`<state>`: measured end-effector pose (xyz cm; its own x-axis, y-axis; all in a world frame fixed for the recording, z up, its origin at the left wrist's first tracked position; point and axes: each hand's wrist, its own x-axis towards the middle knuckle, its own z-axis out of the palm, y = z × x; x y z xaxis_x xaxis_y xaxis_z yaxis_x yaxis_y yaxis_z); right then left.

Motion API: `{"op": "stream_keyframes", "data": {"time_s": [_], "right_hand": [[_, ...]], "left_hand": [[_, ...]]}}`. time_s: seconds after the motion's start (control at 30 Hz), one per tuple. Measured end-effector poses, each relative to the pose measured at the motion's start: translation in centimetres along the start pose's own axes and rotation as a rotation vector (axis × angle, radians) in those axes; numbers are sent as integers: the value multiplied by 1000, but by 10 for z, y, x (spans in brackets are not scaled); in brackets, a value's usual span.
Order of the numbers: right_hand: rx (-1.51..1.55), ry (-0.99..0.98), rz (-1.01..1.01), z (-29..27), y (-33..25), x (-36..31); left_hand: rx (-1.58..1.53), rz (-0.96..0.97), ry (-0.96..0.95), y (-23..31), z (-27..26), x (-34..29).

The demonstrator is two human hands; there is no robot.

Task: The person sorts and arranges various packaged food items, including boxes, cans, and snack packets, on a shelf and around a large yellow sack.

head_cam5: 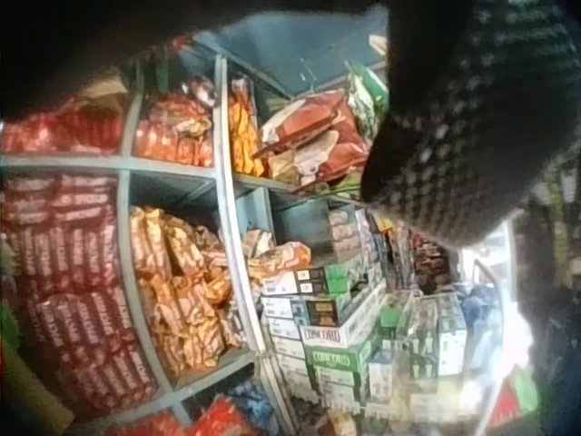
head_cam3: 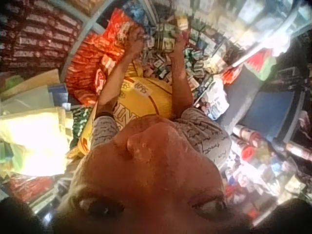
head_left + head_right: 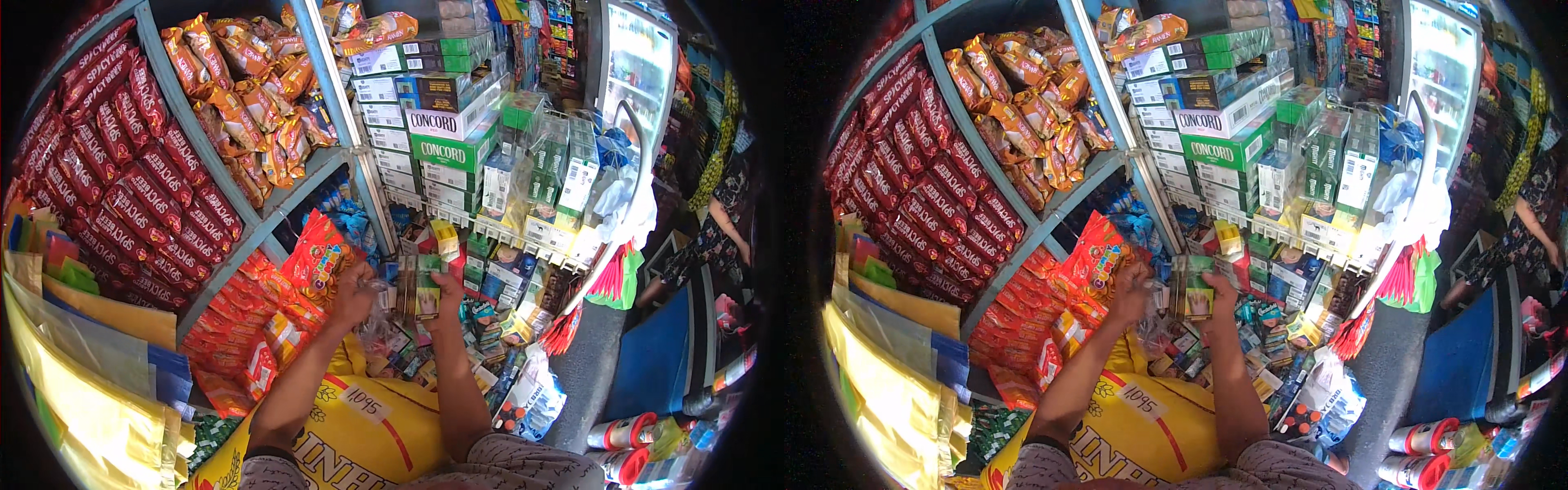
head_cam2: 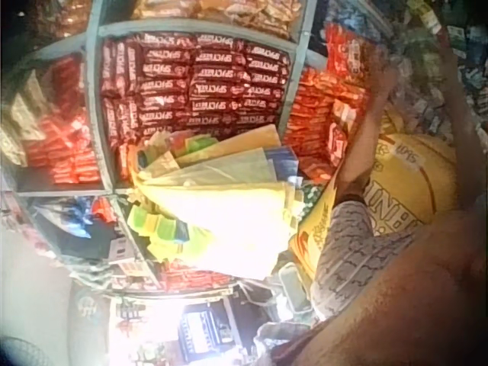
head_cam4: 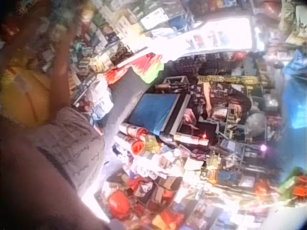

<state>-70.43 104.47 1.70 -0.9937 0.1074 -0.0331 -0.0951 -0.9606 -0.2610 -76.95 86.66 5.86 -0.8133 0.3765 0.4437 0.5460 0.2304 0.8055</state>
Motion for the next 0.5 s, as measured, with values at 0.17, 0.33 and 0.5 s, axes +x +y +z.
{"op": "stream_keyframes", "data": {"time_s": [0.17,0.33,0.5], "right_hand": [[59,-114,30,12,-5,-7],[-227,162,-172,-8,-19,1],[-99,108,-251,-36,-52,15]], "left_hand": [[-99,4,-190,18,4,-4],[-35,-23,-220,12,10,-8],[-287,-76,-271,-11,4,3]]}}
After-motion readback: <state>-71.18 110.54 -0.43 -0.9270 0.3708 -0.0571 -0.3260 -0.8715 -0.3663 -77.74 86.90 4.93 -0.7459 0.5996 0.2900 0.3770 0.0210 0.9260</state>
